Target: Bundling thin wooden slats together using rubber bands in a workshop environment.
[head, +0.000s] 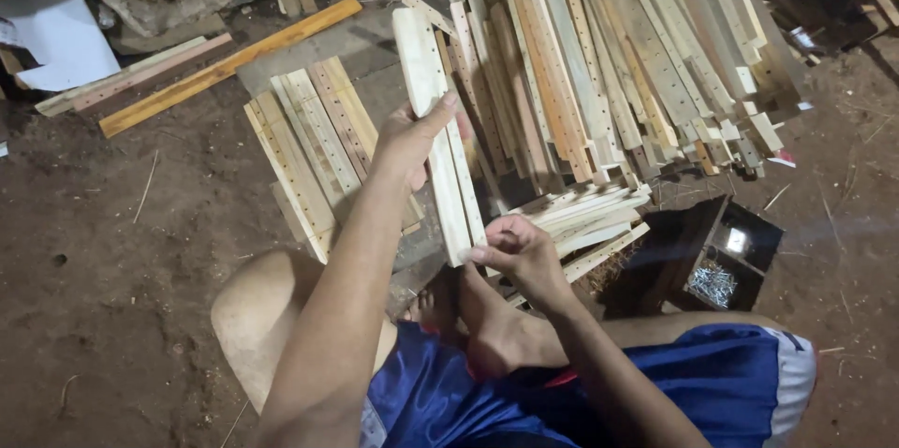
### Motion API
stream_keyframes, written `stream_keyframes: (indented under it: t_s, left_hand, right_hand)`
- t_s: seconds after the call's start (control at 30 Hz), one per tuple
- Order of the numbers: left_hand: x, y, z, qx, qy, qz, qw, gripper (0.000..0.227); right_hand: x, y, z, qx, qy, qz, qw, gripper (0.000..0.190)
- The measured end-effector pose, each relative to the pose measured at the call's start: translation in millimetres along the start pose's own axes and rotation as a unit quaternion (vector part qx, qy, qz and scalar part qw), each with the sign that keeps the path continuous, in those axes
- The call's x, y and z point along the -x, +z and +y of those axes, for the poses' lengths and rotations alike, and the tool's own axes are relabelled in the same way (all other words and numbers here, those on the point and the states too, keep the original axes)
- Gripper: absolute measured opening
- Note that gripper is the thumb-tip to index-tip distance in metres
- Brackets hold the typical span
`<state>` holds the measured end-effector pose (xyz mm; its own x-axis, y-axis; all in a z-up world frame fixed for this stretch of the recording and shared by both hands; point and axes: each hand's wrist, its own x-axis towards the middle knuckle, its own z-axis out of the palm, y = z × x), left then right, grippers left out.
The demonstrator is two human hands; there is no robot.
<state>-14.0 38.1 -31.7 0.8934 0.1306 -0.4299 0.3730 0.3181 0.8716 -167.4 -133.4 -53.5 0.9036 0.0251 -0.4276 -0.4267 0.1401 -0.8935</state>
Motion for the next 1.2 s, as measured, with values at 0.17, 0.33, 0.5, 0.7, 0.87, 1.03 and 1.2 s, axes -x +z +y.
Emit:
stream_keyframes:
  t_s: [0.17, 0.33, 0.5, 0.7, 0.87, 1.03, 1.2]
  left_hand:
    - [-2, -3, 2, 0.06, 0.018, -0.039, 0.997, 0.044]
    - [-1, -21, 31, 0.059, 0.044, -0.006, 0.997, 0.042]
    - [-10, -28, 31, 0.039, 0.058, 0.035, 0.997, 0.045]
    - [-10, -22, 33, 0.072, 0.049, 0.031, 0.996, 0.049]
    - [-9, -11, 27, 0.067, 0.025, 0.022, 0.997, 0.05]
    - [-3, 25, 9, 0.091, 0.005, -0.017, 0.996, 0.056]
    - [13, 62, -3, 0.059, 0.018, -0.037, 0.997, 0.058]
  right_hand:
    - [-9, 3, 8, 0.14, 0.033, -0.028, 0.989, 0.036]
    - [-68, -13, 55, 0.36, 0.012, 0.021, 0.933, 0.04]
    - [-124, -2, 109, 0.525, 0.008, 0.05, 0.85, 0.047]
    - [-144, 7, 120, 0.639, -0.178, 0.135, 0.736, 0.034]
    - [-84, 1, 41, 0.15, -0.147, 0.092, 0.973, 0.021]
    - [-22, 1, -14, 0.131, -0.248, 0.117, 0.953, 0.031]
    - [1, -15, -12, 0.137, -0.309, 0.116, 0.934, 0.036]
